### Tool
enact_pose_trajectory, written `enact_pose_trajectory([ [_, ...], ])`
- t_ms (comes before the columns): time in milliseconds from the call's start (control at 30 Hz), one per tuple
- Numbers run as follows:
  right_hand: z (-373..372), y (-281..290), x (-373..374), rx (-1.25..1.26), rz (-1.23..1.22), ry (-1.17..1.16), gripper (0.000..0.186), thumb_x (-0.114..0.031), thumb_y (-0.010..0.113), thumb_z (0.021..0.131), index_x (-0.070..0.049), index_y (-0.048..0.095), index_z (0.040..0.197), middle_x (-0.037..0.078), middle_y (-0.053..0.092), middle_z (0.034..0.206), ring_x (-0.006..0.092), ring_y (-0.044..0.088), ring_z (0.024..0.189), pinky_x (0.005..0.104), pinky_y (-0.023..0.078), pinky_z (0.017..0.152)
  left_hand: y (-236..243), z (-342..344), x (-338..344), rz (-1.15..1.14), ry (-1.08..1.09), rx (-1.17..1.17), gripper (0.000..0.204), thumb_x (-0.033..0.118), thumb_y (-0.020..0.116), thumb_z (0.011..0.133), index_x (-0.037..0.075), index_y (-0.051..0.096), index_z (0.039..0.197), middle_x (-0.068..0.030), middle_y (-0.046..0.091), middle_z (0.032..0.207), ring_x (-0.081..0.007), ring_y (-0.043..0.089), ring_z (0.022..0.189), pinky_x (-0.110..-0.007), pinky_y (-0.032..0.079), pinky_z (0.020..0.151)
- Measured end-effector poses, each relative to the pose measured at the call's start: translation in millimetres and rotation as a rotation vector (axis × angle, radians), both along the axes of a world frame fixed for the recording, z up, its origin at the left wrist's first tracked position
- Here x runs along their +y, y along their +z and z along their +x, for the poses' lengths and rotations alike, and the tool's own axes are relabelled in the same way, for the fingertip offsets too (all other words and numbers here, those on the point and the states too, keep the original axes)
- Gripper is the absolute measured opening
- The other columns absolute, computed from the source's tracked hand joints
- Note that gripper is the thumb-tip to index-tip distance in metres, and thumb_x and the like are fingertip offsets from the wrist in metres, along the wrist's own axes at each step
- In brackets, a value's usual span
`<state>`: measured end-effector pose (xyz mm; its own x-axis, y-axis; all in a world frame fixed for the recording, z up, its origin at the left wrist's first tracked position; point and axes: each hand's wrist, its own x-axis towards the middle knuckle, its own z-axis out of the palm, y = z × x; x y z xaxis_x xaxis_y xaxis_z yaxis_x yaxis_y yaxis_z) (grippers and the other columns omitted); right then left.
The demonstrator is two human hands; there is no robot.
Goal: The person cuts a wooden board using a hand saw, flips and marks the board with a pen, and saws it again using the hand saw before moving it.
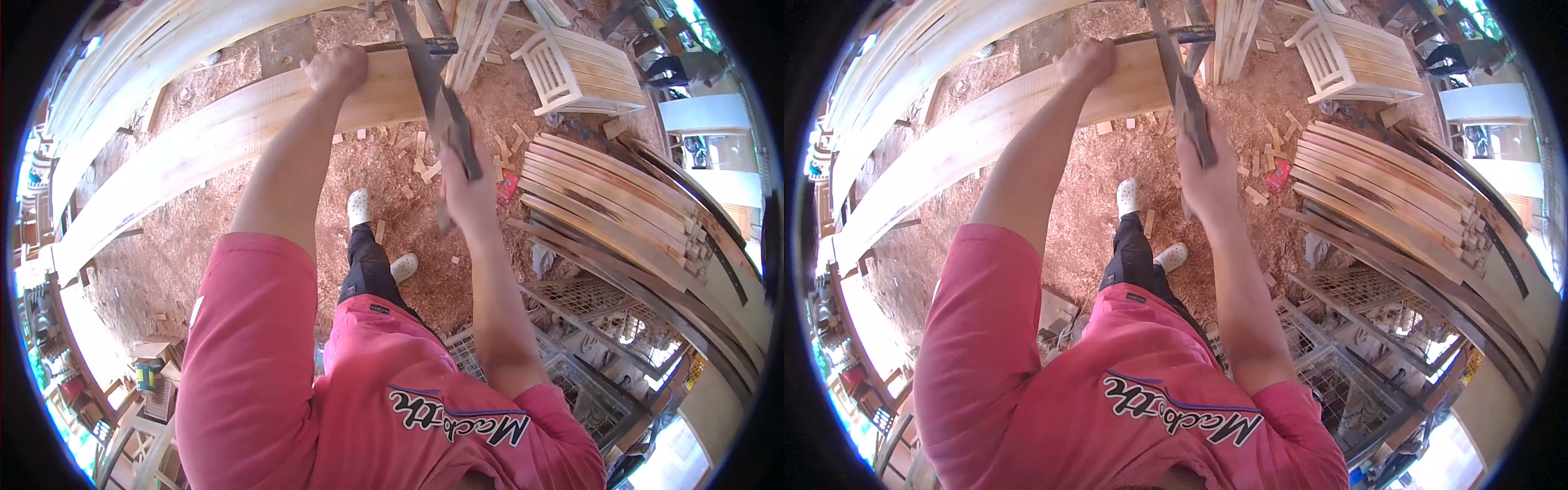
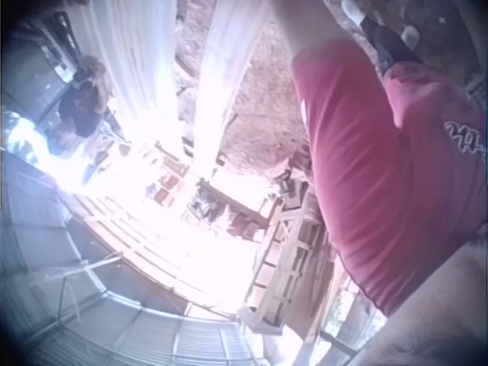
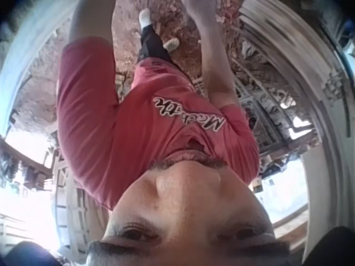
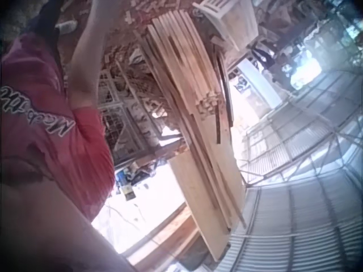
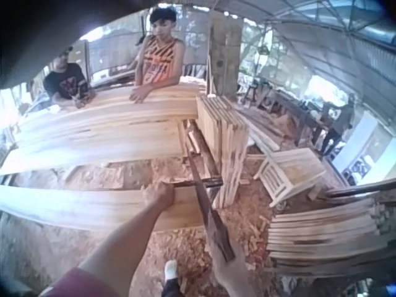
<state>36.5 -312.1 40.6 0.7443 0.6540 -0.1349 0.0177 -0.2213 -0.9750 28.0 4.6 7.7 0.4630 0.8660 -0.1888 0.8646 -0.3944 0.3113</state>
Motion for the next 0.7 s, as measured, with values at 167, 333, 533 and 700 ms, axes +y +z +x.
enact_pose_trajectory([
  [167,-105.9,48.0,-130.5,0.072,-0.151,-0.13,0.053,-0.004,0.052,0.095,0.003,0.041,0.146,0.01,0.061,0.12,0.0125,0.059,0.09,0.0268,0.05,0.079,2.7,1.2,-3.5,-0.017,0.009,0.023,0.054,0.035,0.032,0.096,0.005,0.072,0.116,-0.0198,0.069,0.123,-0.0332,0.063,0.119,-0.051,0.026,0.116],
  [333,-89.3,51.3,-108.6,0.011,-0.127,-0.066,0.052,-0.006,0.054,0.095,0.003,0.042,0.145,0.011,0.061,0.12,0.0144,0.06,0.093,0.028,0.049,0.082,5.6,-1.8,-6.6,-0.025,0.002,0.013,0.051,0.031,0.033,0.095,0.007,0.072,0.117,-0.0189,0.069,0.122,-0.0311,0.064,0.118,-0.048,0.026,0.117],
  [533,9.7,-16.3,5.5,0.062,-0.044,0.057,0.052,-0.014,0.059,0.097,0.0,0.043,0.145,0.011,0.063,0.11,0.014,0.058,0.088,0.0301,0.05,0.079,5.1,-2.6,-6.8,0.017,0.003,-0.002,0.05,0.032,0.034,0.095,0.008,0.071,0.119,-0.019,0.069,0.123,-0.0305,0.063,0.119,-0.048,0.024,0.118],
  [700,-90.9,28.3,-107.7,0.12,-0.096,-0.081,0.056,-0.003,0.054,0.094,0.004,0.038,0.148,0.016,0.059,0.129,0.019,0.059,0.11,0.032,0.047,0.093,1.5,0.2,-2.1,-0.003,-0.003,0.033,0.055,0.04,0.034,0.095,0.004,0.07,0.12,-0.0182,0.068,0.125,-0.0329,0.063,0.119,-0.051,0.031,0.112],
])
